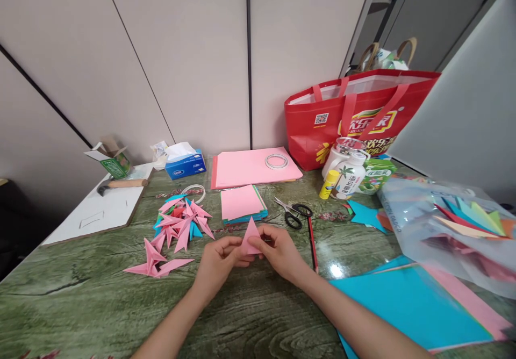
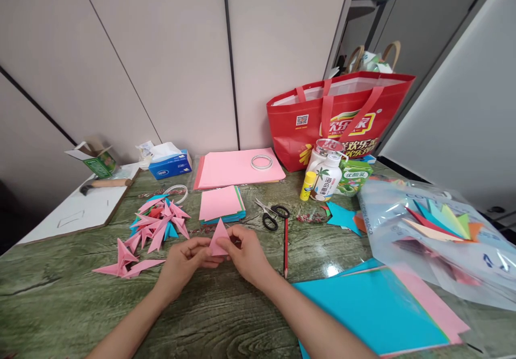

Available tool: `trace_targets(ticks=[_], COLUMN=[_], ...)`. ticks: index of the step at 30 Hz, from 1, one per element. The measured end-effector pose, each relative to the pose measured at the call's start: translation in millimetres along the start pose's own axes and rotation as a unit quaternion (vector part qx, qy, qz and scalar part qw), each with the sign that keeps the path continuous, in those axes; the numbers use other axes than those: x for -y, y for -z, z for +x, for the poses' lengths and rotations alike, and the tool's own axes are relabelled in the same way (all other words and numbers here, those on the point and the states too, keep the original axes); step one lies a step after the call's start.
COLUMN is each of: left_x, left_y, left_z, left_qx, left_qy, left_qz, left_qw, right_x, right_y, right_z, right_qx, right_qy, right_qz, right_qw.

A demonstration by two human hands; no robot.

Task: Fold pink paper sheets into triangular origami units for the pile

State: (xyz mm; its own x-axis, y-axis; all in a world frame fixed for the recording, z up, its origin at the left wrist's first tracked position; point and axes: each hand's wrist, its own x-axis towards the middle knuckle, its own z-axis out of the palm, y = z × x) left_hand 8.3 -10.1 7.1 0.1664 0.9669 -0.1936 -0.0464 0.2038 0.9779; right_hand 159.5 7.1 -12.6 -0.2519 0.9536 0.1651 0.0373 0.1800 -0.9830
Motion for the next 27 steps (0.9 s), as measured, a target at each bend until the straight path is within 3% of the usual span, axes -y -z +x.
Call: trace_targets(ticks=[4,10,16,27], left_x=[-2.5,-1.0,-3.9,1.3], left_y=[-6.5,-6.4,-0.5,1.7], left_z=[-3.8,-4.7,-1.7,0.7], left_qx=[0.011,-0.039,-0.045,-0.049], left_qy=[0.031,-0.004,-0.023,-0.025], left_qz=[0.012,0.004,-0.014,-0.015], left_qw=[0.999,0.999,0.999,0.998], right_x=[0.1,4.3,7.5,6.3], right_y=[-2.2,-1.4,3.7,1.6], right_z=[-1.7,1.4,2.0,1.6], right_qx=[-0.010,0.059,0.087,-0.010], right_qy=[0.034,-0.040,-0.109,-0.136], right_qz=[-0.058,0.092,0.155,0.236], right_qw=[0.998,0.993,0.978,0.962])
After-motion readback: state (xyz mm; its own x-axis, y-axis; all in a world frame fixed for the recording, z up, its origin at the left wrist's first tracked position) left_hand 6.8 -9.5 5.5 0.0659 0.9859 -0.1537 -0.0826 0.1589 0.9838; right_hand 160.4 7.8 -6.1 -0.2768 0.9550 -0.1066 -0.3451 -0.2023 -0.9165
